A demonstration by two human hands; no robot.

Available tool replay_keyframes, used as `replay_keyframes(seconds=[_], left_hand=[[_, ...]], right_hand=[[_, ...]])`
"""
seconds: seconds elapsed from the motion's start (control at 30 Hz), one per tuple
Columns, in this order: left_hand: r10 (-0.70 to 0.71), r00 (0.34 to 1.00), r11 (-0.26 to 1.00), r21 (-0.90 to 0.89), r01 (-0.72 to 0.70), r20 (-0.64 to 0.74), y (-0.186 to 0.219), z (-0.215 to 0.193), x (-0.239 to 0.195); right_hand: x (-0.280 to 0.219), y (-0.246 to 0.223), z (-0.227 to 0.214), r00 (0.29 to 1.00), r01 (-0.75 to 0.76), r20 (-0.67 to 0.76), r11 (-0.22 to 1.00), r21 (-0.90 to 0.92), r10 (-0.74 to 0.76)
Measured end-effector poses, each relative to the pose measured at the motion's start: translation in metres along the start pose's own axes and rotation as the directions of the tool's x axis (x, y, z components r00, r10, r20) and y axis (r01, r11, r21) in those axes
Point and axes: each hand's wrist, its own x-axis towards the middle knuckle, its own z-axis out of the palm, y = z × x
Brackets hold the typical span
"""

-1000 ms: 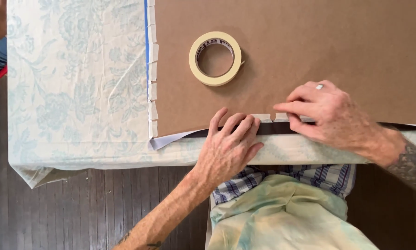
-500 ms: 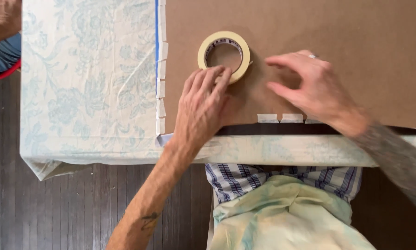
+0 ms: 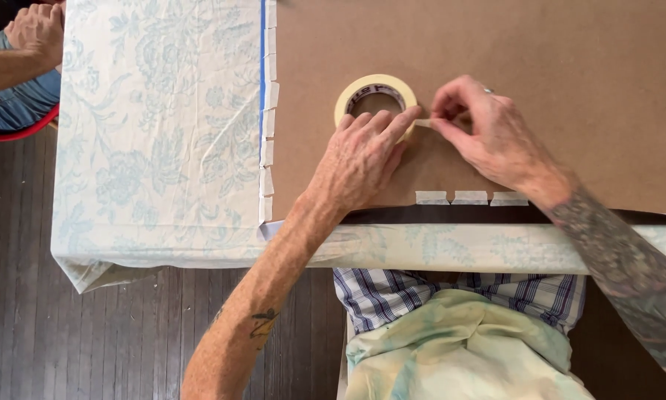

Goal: Applying masking tape to secure fabric edges onto a wooden board during an upholstery or framing task

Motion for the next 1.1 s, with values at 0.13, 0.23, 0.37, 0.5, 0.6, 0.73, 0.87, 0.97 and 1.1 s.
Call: replay_keyframes(seconds=[0.13, 0.23, 0.37, 0.5, 0.6, 0.73, 0.87, 0.97, 1.1], left_hand=[[0.068, 0.997, 0.998, 0.020, -0.067, -0.040, 0.014, -0.002, 0.015], [0.091, 0.996, 0.995, -0.036, -0.091, 0.002, 0.022, 0.007, 0.025], [0.062, 0.997, 0.977, -0.207, -0.051, 0.043, 0.035, -0.009, 0.031], [-0.018, 1.000, 0.967, -0.256, 0.021, 0.016, 0.038, -0.007, 0.038], [-0.053, 0.999, 0.949, -0.310, 0.049, -0.005, 0.034, 0.004, 0.039], [-0.133, 0.991, 0.932, -0.343, 0.114, -0.031, 0.034, 0.008, 0.045], [-0.139, 0.987, 0.900, -0.425, 0.095, -0.076, 0.037, -0.006, 0.051], [-0.211, 0.975, 0.840, -0.523, 0.142, -0.073, 0.040, -0.011, 0.050], [-0.263, 0.958, 0.759, -0.637, 0.132, -0.116, 0.042, -0.013, 0.050]], right_hand=[[-0.028, -0.011, -0.025, 0.989, -0.147, 0.018, 0.989, -0.021, 0.147], [-0.039, -0.008, -0.027, 0.990, -0.136, -0.043, 0.987, -0.083, 0.133], [-0.041, 0.007, -0.012, 0.985, -0.061, -0.166, 0.995, -0.078, 0.048], [-0.037, 0.006, -0.003, 0.921, -0.108, -0.365, 0.989, 0.104, 0.139], [-0.040, 0.010, 0.001, 0.906, -0.117, -0.390, 0.983, 0.143, 0.164], [-0.038, 0.020, 0.010, 0.872, -0.045, -0.478, 0.989, 0.138, 0.107], [-0.038, 0.021, 0.012, 0.851, 0.020, -0.524, 0.998, 0.058, 0.013], [-0.037, 0.010, 0.012, 0.819, 0.075, -0.568, 0.996, -0.038, -0.083], [-0.041, 0.024, 0.015, 0.773, 0.161, -0.586, 0.969, -0.187, -0.242]])
